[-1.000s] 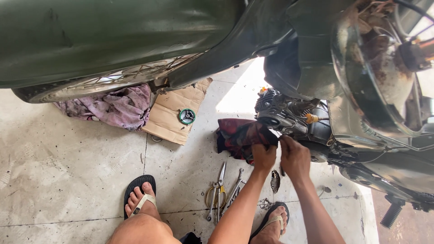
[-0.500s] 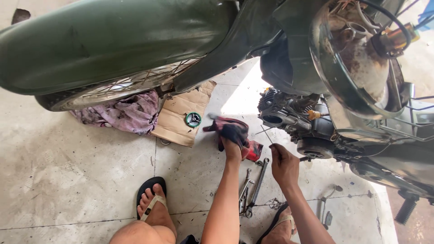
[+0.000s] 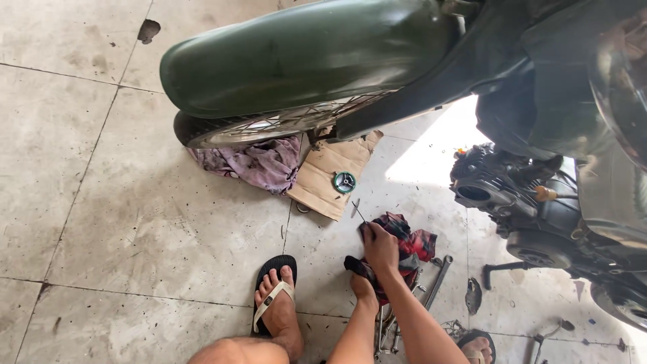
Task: Repairing a motorcycle engine using a screwdriver and cleaning components with a cloth
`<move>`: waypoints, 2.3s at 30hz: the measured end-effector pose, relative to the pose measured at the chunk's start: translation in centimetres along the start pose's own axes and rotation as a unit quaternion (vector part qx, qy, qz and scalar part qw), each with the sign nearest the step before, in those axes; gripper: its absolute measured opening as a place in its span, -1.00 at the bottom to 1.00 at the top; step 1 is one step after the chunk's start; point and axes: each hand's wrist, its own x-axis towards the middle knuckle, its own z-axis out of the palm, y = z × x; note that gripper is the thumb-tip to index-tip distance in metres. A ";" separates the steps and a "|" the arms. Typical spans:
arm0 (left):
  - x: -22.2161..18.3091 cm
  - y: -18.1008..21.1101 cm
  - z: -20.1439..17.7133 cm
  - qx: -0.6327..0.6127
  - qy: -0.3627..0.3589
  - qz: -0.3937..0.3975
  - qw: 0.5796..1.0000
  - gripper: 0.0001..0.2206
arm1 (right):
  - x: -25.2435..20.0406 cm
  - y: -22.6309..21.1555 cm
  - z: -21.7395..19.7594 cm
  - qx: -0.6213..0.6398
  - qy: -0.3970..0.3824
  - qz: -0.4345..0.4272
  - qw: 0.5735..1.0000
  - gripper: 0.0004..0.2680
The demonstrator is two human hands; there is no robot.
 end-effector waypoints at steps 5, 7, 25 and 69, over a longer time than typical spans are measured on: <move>2.0 -0.2 0.7 0.018 0.009 -0.031 0.999 -0.62 | -1.0 -1.4 -0.6 -0.109 -0.070 0.046 0.991 -0.76; 2.9 -0.3 1.6 0.017 0.010 -0.036 0.999 -0.61 | -2.8 -0.5 -3.2 -0.097 -0.054 0.040 0.993 -0.73; 4.4 -0.1 6.1 0.137 -0.162 -0.087 0.973 -0.56 | -13.1 24.0 0.0 0.064 0.020 0.262 0.963 -0.73; -1.4 26.0 9.5 0.032 -0.351 -0.331 0.875 -0.27 | -11.5 25.3 -4.5 0.071 0.079 0.305 0.946 -0.65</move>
